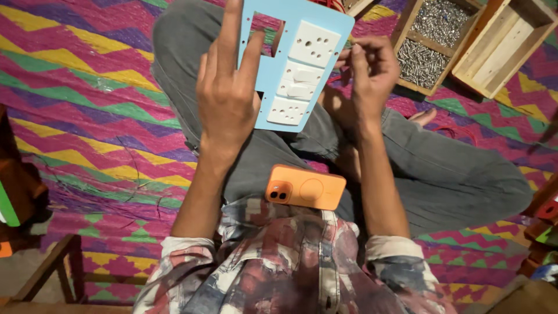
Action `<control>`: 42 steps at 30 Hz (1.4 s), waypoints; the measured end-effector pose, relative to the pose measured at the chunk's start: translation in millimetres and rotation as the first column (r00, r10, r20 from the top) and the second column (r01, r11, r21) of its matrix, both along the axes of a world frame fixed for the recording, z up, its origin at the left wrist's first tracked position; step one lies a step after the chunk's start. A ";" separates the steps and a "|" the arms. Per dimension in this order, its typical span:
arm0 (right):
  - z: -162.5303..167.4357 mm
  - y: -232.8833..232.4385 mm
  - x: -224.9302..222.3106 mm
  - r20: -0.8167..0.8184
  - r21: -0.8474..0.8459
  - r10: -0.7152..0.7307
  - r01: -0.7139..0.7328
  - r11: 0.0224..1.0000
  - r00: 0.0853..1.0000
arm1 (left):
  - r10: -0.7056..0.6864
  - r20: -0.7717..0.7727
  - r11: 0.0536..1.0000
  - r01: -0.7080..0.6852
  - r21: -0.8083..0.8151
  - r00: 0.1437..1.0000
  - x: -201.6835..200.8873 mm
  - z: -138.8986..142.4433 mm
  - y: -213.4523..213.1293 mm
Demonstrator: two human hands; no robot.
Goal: The person sits cross-legged on the floor and assembles electrical switch and socket plates onto wooden mounting boards. They pick white switch and socket modules, fit them into cutouts on the boards, and press them into place, working on one board and then another.
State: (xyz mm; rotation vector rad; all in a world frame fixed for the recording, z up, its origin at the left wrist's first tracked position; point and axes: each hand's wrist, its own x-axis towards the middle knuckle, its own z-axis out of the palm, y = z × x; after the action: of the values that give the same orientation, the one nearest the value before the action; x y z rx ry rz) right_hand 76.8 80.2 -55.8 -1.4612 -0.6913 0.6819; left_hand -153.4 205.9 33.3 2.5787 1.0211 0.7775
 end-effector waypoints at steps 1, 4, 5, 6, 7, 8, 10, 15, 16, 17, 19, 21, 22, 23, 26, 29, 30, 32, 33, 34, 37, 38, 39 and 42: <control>11.3 -5.9 -4.6 -0.056 0.012 -0.016 0.017 1.000 0.998 | -0.007 0.006 1.000 0.008 -0.016 1.000 -1.0 -0.3 -0.7; 39.2 -14.1 -19.6 -0.194 0.066 -0.036 0.050 0.997 0.980 | -0.013 0.009 1.000 0.013 -0.020 1.000 -1.5 -1.0 -1.3; 45.6 -14.0 -23.7 -0.219 0.094 -0.023 0.045 0.995 0.975 | -0.012 0.008 1.000 0.012 -0.015 1.000 -1.6 -1.0 -1.1; 50.1 -12.3 -27.5 -0.244 0.122 -0.009 0.039 0.992 0.970 | -0.011 0.007 1.000 0.011 -0.010 1.000 -1.6 -1.0 -0.9; 52.5 -8.8 -30.7 -0.219 0.114 -0.004 0.029 0.993 0.976 | -0.012 0.007 1.000 0.013 -0.006 1.000 -1.4 -0.8 -0.6; 53.5 -4.6 -33.4 -0.194 0.106 0.002 0.019 0.994 0.981 | -0.012 0.007 1.000 0.012 -0.006 1.000 -1.2 -0.6 -0.6; 54.1 1.7 -37.7 -0.157 0.099 0.002 0.014 0.995 0.988 | -0.009 0.008 1.000 0.009 -0.006 1.000 -0.9 0.0 -0.7; 52.1 8.1 -42.2 -0.084 0.082 -0.028 0.035 0.996 0.996 | -0.010 0.001 1.000 0.010 -0.004 1.000 -2.0 1.4 0.0; 51.5 8.4 -42.6 -0.047 0.081 -0.032 0.035 0.996 0.998 | -0.012 0.006 1.000 0.012 -0.002 1.000 -1.5 1.3 0.1; 50.9 8.7 -43.2 -0.011 0.080 -0.037 0.037 0.996 0.999 | -0.014 0.009 1.000 0.015 -0.001 1.000 -1.6 1.4 0.2; 49.7 8.7 -43.9 0.079 0.072 -0.044 0.038 0.997 0.996 | -0.020 0.013 1.000 0.020 -0.001 1.000 -2.1 1.4 0.1; 47.9 9.6 -43.4 0.188 0.062 -0.046 0.035 0.997 0.981 | -0.023 0.018 1.000 0.023 0.003 1.000 -2.0 0.5 0.7; 46.4 10.6 -43.4 0.189 0.074 -0.052 0.039 0.996 0.981 | -0.024 0.021 1.000 0.024 0.007 1.000 -1.8 -0.1 1.1; 44.6 12.1 -43.5 0.189 0.085 -0.058 0.042 0.996 0.980 | -0.025 0.023 1.000 0.025 0.007 0.999 -2.0 -0.6 0.9; 39.4 16.1 -44.0 0.189 0.120 -0.064 0.042 0.992 0.980 | -0.026 0.029 1.000 0.026 0.012 0.999 -2.0 -2.8 0.9; 38.1 18.1 -45.5 0.214 0.127 -0.050 0.023 0.992 0.976 | -0.016 0.030 1.000 0.015 0.021 0.999 -0.4 -4.5 0.8; 39.1 18.4 -45.6 0.226 0.124 -0.044 0.016 0.992 0.973 | -0.014 0.031 1.000 0.014 0.022 0.999 0.0 -4.5 0.7; 43.1 20.0 -44.1 -0.042 0.117 0.005 0.000 0.993 0.999 | -0.019 0.033 1.000 0.018 0.016 0.999 -0.5 -3.3 0.6; 45.6 21.4 -43.3 -0.175 0.116 0.033 -0.012 0.993 0.984 | -0.020 0.034 1.000 0.019 0.013 0.999 -0.8 -2.3 0.6; 47.9 24.2 -41.8 -0.305 0.081 0.028 -0.003 0.997 0.952 | -0.020 0.033 1.000 0.020 0.010 0.999 -1.1 -1.3 0.7; 54.6 30.3 -37.4 -0.570 0.003 0.010 -0.010 1.000 0.822 | -0.020 0.047 1.000 0.020 0.011 0.999 -1.4 1.8 -0.2; 56.2 30.8 -37.6 -0.597 0.006 0.028 -0.031 1.000 0.802 | -0.019 0.056 1.000 0.018 0.016 0.998 -1.2 2.2 -0.2; 57.3 30.8 -38.2 -0.624 0.010 0.047 -0.052 0.999 0.780 | -0.016 0.046 1.000 0.016 0.004 0.999 -0.7 2.4 -0.2; 59.7 24.1 -42.3 -0.561 0.011 0.067 -0.073 0.997 0.825 | -0.007 0.018 0.999 0.008 -0.037 1.000 0.2 3.7 -0.5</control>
State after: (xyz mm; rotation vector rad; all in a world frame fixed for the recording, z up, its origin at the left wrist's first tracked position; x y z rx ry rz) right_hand 34.5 104.3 3.9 -1.1575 -0.2770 1.1169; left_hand -153.2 205.4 37.1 2.5386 1.0101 0.7712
